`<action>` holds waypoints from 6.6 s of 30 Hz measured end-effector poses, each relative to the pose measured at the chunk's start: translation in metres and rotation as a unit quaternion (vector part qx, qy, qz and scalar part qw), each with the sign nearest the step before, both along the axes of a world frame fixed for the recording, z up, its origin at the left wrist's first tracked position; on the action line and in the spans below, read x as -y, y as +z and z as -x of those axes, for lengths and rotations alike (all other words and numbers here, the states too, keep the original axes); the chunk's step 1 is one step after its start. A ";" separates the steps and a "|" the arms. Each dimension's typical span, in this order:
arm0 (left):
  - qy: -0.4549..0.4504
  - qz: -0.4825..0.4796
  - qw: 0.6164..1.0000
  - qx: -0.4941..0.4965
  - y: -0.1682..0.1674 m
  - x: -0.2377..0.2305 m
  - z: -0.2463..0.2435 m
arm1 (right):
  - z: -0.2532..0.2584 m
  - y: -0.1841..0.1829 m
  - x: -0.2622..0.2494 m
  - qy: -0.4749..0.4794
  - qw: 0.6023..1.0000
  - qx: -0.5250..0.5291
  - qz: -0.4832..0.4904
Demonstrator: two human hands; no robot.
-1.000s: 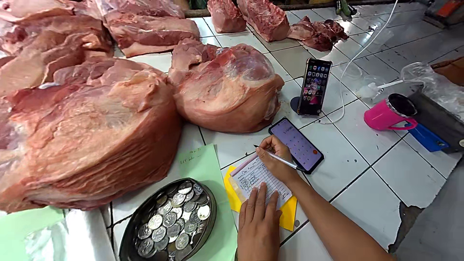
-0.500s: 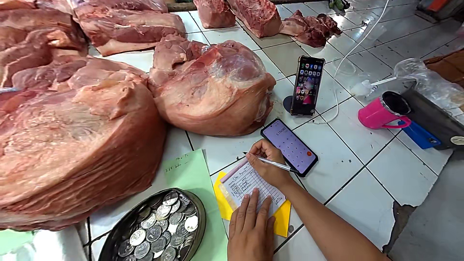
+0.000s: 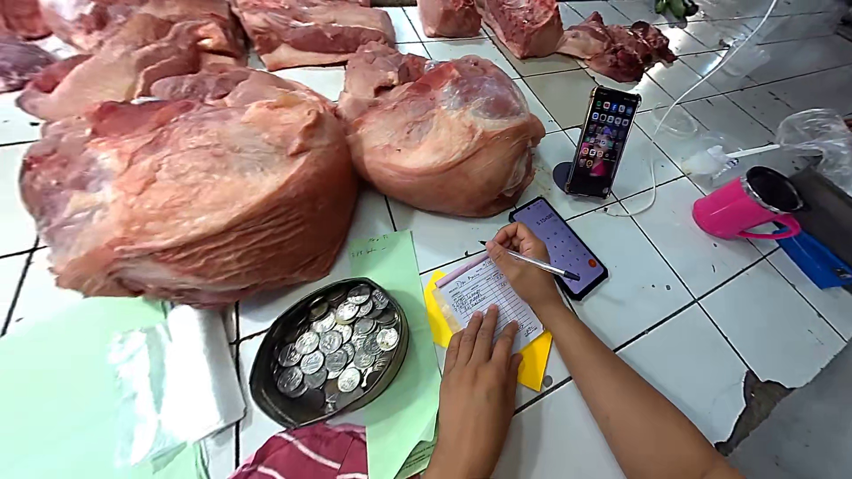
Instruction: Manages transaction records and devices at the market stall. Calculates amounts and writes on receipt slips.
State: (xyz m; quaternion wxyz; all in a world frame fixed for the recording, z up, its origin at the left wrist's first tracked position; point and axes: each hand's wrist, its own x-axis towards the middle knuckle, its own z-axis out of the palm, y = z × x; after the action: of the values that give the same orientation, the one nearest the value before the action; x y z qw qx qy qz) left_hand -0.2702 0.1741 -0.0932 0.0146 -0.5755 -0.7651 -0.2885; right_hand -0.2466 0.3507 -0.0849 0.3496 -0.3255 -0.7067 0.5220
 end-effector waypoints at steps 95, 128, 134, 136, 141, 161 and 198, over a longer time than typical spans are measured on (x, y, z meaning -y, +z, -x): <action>-0.005 0.036 0.999 0.001 0.000 -0.002 -0.006 | -0.090 0.011 -0.036 0.016 0.960 0.138 -0.242; -0.002 0.040 0.999 0.003 0.001 -0.002 -0.006 | -0.115 0.035 -0.032 0.095 0.944 0.241 -0.205; -0.002 0.034 0.999 0.003 0.001 -0.002 -0.006 | -0.115 0.030 -0.039 0.052 0.950 0.229 -0.204; -0.003 0.035 0.999 0.004 0.001 -0.002 -0.006 | -0.117 0.030 -0.042 0.035 0.952 0.224 -0.206; 0.000 0.035 0.999 0.001 0.001 -0.002 -0.005 | -0.121 0.032 -0.048 -0.014 0.953 0.212 -0.215; -0.008 0.044 0.999 0.023 0.006 -0.002 -0.007 | -0.120 0.005 -0.069 -0.103 0.985 0.081 -0.114; -0.003 0.040 0.999 0.024 0.000 0.000 -0.009 | -0.095 0.010 -0.054 0.018 0.966 0.253 -0.055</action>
State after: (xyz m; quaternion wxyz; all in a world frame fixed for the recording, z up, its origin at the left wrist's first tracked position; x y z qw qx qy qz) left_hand -0.2613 0.1744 -0.0936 -0.0277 -0.5705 -0.7748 -0.2710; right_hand -0.1520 0.4042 -0.0752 0.1675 -0.4146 -0.8052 0.3896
